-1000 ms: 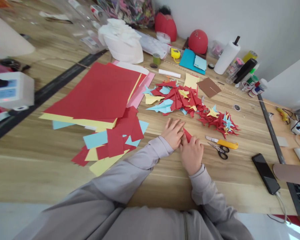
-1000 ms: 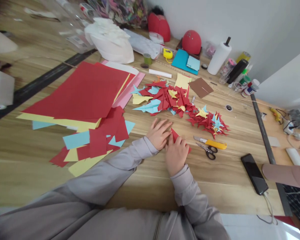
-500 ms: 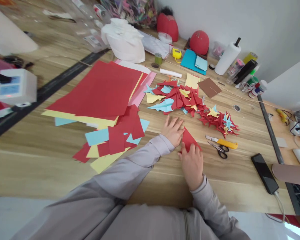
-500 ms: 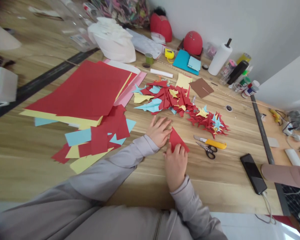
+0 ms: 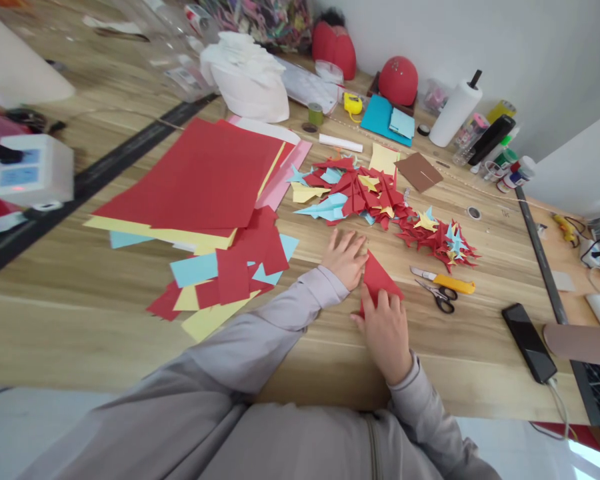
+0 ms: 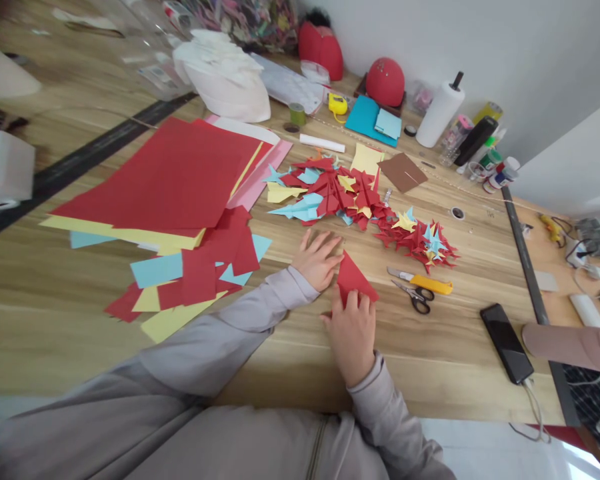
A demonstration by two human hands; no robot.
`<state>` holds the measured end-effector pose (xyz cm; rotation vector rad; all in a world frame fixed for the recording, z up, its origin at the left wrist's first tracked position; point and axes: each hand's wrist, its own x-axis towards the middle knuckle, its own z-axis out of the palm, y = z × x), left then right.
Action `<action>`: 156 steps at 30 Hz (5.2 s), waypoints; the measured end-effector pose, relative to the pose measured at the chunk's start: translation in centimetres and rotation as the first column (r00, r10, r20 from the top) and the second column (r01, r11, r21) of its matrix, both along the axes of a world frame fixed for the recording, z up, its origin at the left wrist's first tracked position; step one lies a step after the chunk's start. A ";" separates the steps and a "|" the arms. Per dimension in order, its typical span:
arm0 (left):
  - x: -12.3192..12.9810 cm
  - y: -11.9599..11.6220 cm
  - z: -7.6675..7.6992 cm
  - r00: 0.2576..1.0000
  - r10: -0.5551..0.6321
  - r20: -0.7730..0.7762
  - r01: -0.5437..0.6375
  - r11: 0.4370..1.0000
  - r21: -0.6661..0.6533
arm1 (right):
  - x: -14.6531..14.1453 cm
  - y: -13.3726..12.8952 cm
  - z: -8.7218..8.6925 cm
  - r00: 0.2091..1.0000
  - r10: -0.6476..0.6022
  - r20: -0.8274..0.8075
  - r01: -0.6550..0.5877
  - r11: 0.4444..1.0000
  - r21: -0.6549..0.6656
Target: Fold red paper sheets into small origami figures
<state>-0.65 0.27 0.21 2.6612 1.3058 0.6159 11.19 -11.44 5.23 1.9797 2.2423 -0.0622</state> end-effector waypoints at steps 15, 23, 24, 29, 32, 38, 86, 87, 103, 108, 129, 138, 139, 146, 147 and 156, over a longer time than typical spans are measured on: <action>-0.1 -0.1 0.2 1.000 0.014 -0.025 -0.014 1.000 0.016 | 0.7 -2.4 -1.6 0.997 0.062 -0.055 -0.060 0.997 0.040; -0.1 0.0 -0.2 1.000 0.012 -0.015 -0.012 1.000 0.021 | 1.3 -3.7 -1.2 0.992 0.104 -0.076 -0.100 0.993 0.056; -0.1 0.1 -0.2 1.000 0.011 -0.013 -0.010 1.000 0.022 | 1.3 -3.7 -1.1 0.991 0.104 -0.081 -0.100 0.993 0.057; -0.1 0.1 -0.3 1.000 0.004 -0.013 -0.003 1.000 0.024 | 1.0 -2.9 -0.7 0.992 0.084 -0.098 -0.078 0.995 0.058; -0.1 0.0 -0.3 1.000 0.013 -0.013 -0.013 0.999 0.035 | 0.7 -2.6 -0.7 0.994 0.057 -0.096 -0.050 0.996 0.077; -0.1 -0.1 -0.5 0.999 0.033 0.011 -0.034 0.998 0.050 | 0.8 -3.4 -1.5 0.986 0.103 -0.132 -0.083 0.986 0.145; -1.2 -2.9 -0.6 0.935 -0.292 0.202 0.271 0.954 0.126 | 8.8 5.2 -3.0 0.730 0.350 -0.587 -0.266 0.937 0.228; -1.3 -2.7 -0.7 0.934 -0.284 0.219 0.261 0.957 0.129 | 8.7 5.2 -3.2 0.730 0.344 -0.591 -0.245 0.938 0.244; -2.5 -2.6 -0.4 0.963 -0.179 0.203 0.181 0.983 0.008 | 8.7 5.2 -3.3 0.712 0.335 -0.617 -0.202 0.939 0.277; -2.7 -2.4 -0.7 0.952 -0.164 0.258 0.179 0.983 -0.035 | 8.4 5.5 -3.4 0.762 0.288 -0.580 -0.145 0.949 0.281; -2.4 -1.9 -0.3 0.961 0.223 0.162 -0.195 0.966 -0.172 | 6.4 6.3 -4.0 0.807 0.057 -0.588 0.155 0.940 0.304; -1.9 -1.9 0.0 0.944 0.268 0.193 -0.241 0.958 -0.154 | 6.0 6.5 -4.0 0.896 0.017 -0.444 0.149 0.929 0.337; -1.9 -1.9 0.0 0.943 0.268 0.196 -0.240 0.959 -0.152 | 6.0 6.5 -4.1 0.901 0.016 -0.435 0.148 0.928 0.341; -2.3 -1.8 -0.4 0.954 0.229 0.196 -0.214 0.972 -0.093 | 6.0 6.6 -4.3 0.897 0.024 -0.441 0.151 0.922 0.356; -2.2 -2.0 -0.4 0.949 0.241 0.201 -0.234 0.970 -0.060 | 6.0 6.5 -4.3 0.896 0.024 -0.444 0.152 0.922 0.357; 0.9 -6.2 -0.4 0.995 -0.093 0.030 0.091 0.994 0.062 | 5.9 6.5 -4.4 0.903 0.015 -0.430 0.152 0.924 0.350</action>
